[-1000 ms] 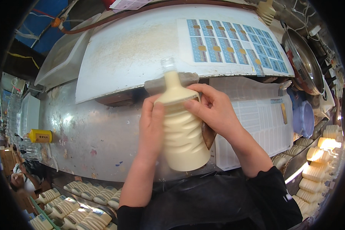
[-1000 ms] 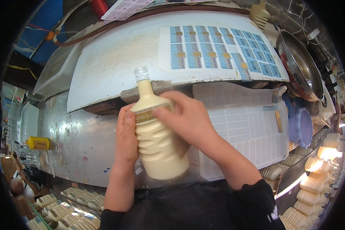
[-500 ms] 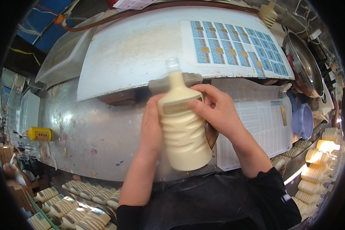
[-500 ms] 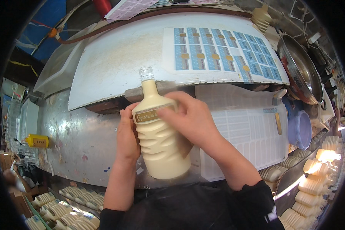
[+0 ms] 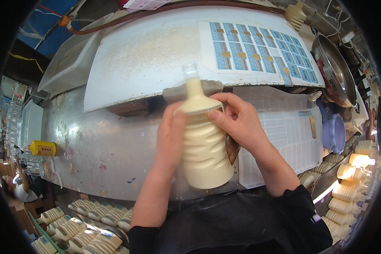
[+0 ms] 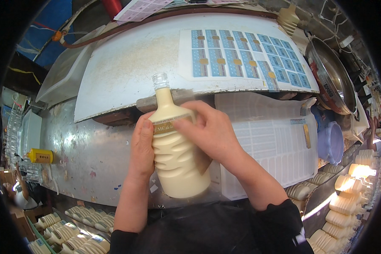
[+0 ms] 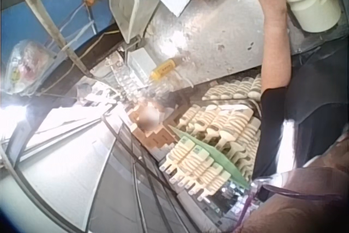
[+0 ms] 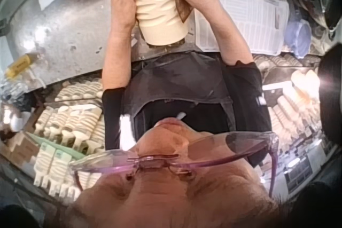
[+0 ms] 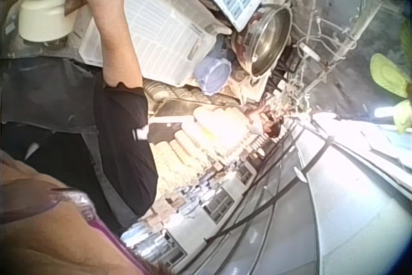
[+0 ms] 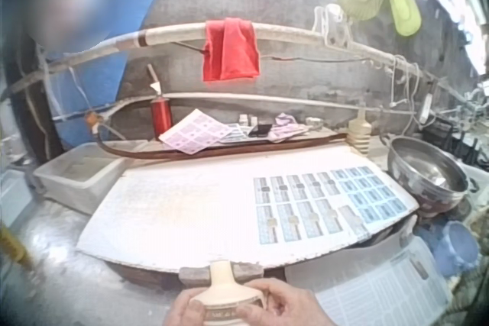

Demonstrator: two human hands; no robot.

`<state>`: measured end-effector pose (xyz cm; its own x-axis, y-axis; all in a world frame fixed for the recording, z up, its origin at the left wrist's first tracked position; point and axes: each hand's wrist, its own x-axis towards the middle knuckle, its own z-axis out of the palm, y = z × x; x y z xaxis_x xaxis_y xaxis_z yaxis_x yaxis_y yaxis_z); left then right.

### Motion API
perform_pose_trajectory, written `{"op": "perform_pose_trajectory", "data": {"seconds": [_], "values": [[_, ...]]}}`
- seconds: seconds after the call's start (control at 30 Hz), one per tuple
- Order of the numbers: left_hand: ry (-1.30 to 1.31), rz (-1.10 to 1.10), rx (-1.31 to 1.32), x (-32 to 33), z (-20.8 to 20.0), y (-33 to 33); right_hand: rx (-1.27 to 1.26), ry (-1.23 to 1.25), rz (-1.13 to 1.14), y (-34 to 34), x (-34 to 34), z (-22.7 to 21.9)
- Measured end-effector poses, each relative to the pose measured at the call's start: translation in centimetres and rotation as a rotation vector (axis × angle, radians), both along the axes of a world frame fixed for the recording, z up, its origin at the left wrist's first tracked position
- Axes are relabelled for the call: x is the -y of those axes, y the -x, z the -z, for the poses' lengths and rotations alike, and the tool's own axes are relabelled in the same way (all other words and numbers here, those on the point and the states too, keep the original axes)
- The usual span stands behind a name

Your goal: The person applies adhesive labels to cream-colored plastic bottles. They peel labels from a sheet, position them on the bottle body, and smooth them with a small tool. Finished bottles are placed on a nearby tray.

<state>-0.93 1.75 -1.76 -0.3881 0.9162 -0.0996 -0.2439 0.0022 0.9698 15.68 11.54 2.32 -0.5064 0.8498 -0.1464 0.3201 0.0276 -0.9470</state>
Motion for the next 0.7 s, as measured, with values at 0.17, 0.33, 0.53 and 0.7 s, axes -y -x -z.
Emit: {"op": "perform_pose_trajectory", "data": {"seconds": [0.17,0.33,0.53,0.7], "values": [[-0.014,0.003,-0.033,0.1,0.2,0.1,-0.019,0.007,0.002,0.1,0.1,0.0],[-0.011,0.004,-0.020,0.0,0.1,-0.1,-0.011,-0.002,0.002,0.0,0.0,-0.1],[0.051,0.011,0.040,0.0,0.1,0.5,0.115,-0.140,-0.041,0.3,-0.7,-0.6],[0.086,-0.009,-0.114,-0.3,-1.4,-0.3,0.295,-0.308,-0.029,1.4,-0.7,-2.2]]}}
